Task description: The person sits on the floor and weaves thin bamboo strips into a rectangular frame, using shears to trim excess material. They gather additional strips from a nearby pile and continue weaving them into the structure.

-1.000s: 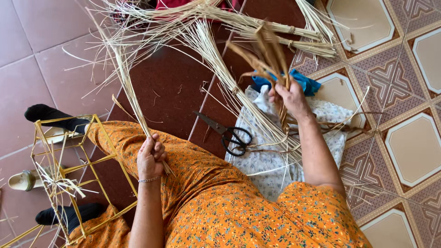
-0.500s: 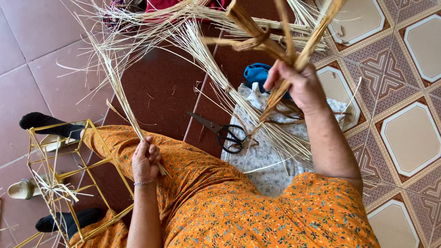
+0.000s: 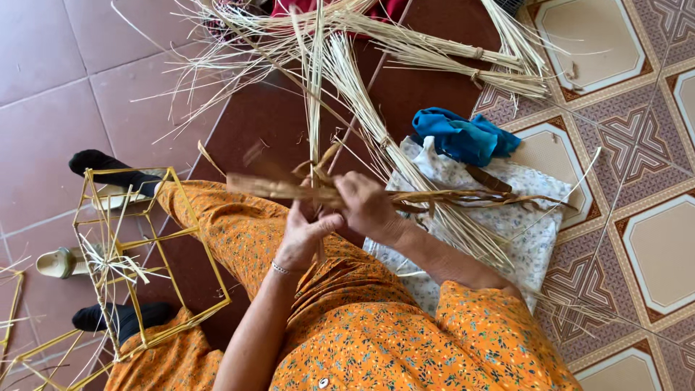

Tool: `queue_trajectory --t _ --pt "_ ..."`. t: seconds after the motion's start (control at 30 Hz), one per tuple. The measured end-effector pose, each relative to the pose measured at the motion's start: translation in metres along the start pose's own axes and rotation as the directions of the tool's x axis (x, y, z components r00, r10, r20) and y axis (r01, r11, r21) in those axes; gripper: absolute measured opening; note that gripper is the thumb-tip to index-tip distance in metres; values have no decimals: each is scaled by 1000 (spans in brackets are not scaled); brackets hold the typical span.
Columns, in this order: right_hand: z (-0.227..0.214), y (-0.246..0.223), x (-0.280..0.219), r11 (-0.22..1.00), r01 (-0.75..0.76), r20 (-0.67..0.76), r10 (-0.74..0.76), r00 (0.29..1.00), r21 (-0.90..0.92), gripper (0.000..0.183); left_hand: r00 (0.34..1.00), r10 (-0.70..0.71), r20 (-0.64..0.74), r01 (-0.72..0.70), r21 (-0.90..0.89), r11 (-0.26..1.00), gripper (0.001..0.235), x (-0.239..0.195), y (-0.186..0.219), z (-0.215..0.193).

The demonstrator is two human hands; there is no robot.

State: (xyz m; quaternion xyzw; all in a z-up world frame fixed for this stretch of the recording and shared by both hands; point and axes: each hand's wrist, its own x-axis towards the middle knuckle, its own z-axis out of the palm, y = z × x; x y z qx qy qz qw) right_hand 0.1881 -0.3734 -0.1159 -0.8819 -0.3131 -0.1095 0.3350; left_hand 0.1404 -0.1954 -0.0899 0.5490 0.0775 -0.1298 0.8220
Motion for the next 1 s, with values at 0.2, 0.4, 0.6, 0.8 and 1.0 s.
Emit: queue_trajectory --t 0.2,0.4,0.6,0.8,1.0 --pt "-17 -42 -23 979 192 -55 -188 981 69 58 966 -173 -191 111 -296 949 22 15 -12 -25" --pt "-29 19 -30 1000 3 -246 -11 969 -30 38 993 -58 -101 29 -264 964 27 10 -32 -40" --pt "-19 66 -30 725 -557 207 520 828 405 37 987 7 -158 -33 -162 986 27 -4 -16 -36" --pt "-64 106 -42 650 -476 -68 629 774 593 39 975 68 -211 -88 -86 992 24 -23 19 -37" --pt "-114 146 -90 452 -402 -243 847 473 796 34 947 141 -289 -189 -146 971 20 -20 72 -34"
